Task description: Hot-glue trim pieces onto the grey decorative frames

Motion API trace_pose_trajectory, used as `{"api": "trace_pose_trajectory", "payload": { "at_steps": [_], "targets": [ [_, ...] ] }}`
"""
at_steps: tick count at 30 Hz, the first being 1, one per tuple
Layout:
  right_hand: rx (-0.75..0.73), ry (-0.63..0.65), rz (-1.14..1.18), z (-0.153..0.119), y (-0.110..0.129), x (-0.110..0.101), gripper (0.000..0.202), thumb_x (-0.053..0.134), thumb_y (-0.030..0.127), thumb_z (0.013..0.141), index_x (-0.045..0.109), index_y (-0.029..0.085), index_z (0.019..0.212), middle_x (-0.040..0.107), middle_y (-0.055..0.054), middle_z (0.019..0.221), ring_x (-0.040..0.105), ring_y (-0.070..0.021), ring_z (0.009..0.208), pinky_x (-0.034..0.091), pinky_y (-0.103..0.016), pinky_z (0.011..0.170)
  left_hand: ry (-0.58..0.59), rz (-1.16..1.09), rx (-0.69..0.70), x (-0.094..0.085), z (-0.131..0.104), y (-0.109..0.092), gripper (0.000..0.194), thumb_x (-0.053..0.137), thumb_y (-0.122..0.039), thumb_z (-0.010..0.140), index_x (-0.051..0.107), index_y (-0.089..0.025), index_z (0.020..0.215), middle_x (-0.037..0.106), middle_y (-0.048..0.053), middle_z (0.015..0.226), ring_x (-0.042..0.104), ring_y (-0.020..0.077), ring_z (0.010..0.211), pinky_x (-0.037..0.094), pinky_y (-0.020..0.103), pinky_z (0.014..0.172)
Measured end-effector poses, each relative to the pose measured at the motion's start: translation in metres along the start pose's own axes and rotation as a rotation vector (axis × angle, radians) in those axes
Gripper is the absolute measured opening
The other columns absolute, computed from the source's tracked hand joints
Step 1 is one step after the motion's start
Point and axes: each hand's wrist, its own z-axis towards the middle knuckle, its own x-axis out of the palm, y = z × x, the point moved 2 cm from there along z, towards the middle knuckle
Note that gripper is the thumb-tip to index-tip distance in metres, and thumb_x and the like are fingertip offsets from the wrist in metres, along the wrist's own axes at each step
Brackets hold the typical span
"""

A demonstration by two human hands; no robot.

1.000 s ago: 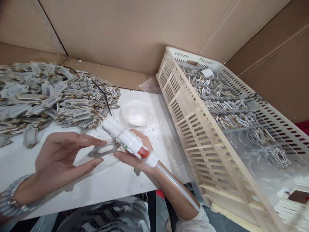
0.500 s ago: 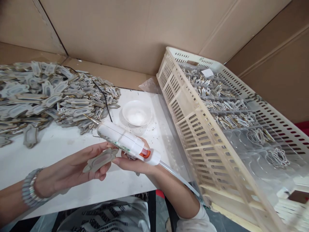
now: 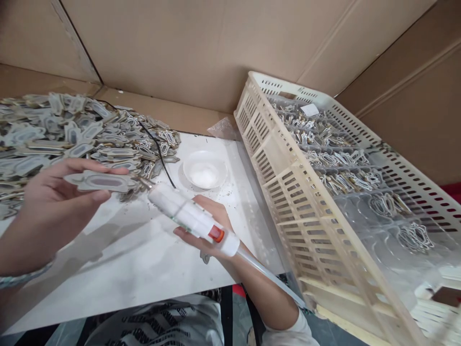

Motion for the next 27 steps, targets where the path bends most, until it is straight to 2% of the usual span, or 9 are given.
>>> {"api": "trace_pose_trajectory", "payload": {
  "at_steps": [2, 6, 11, 18, 27],
  "targets": [
    [-0.081, 0.037, -0.046, 0.000, 0.000, 0.003, 0.025, 0.065, 0.043, 0.085, 0.054, 0.025, 0.071, 0.061, -0.002, 0.072, 0.061, -0.0181, 0.066, 0.052, -0.031, 0.061, -0.016, 0.070, 0.091, -0.002, -0.003, -0.002, 0.028, 0.088, -0.025, 0.070, 0.072, -0.020, 0.092, 0.078, 0.005, 0.101, 0.075, 0.0153, 0.079, 0.061, 0.015, 0.059],
    [-0.204, 0.055, -0.033, 0.000, -0.005, 0.006, 0.017, 0.063, 0.032, 0.087, 0.054, 0.025, 0.074, 0.065, -0.003, 0.078, 0.062, -0.0165, 0.069, 0.052, -0.029, 0.063, -0.027, 0.193, 0.231, -0.003, -0.010, -0.003, 0.026, 0.085, -0.018, 0.072, 0.071, -0.020, 0.094, 0.077, 0.004, 0.102, 0.074, 0.0202, 0.102, 0.062, 0.016, 0.058],
    [-0.203, 0.019, 0.021, -0.002, -0.012, 0.009, 0.020, 0.065, 0.034, 0.087, 0.055, 0.024, 0.072, 0.064, -0.004, 0.079, 0.062, -0.0172, 0.069, 0.051, -0.030, 0.063, -0.062, 0.261, 0.313, -0.001, -0.010, -0.009, 0.027, 0.085, -0.012, 0.070, 0.069, -0.019, 0.092, 0.078, 0.004, 0.101, 0.075, 0.0189, 0.099, 0.064, 0.017, 0.064],
    [-0.216, 0.033, 0.000, 0.000, -0.013, 0.009, 0.016, 0.067, 0.028, 0.085, 0.057, 0.023, 0.074, 0.065, -0.003, 0.082, 0.063, -0.0158, 0.071, 0.051, -0.028, 0.064, -0.030, 0.213, 0.269, 0.002, -0.011, -0.011, 0.027, 0.081, -0.006, 0.071, 0.070, -0.022, 0.090, 0.078, 0.002, 0.102, 0.073, 0.0161, 0.103, 0.064, 0.027, 0.096],
    [-0.208, 0.052, -0.066, 0.000, -0.017, 0.008, 0.012, 0.064, 0.030, 0.086, 0.061, 0.022, 0.077, 0.063, -0.002, 0.079, 0.058, -0.0142, 0.066, 0.048, -0.027, 0.061, -0.033, 0.235, 0.279, 0.003, -0.012, -0.009, 0.028, 0.082, -0.007, 0.071, 0.071, -0.024, 0.091, 0.077, 0.003, 0.103, 0.074, 0.0195, 0.102, 0.065, 0.036, 0.097]
  ]
}}
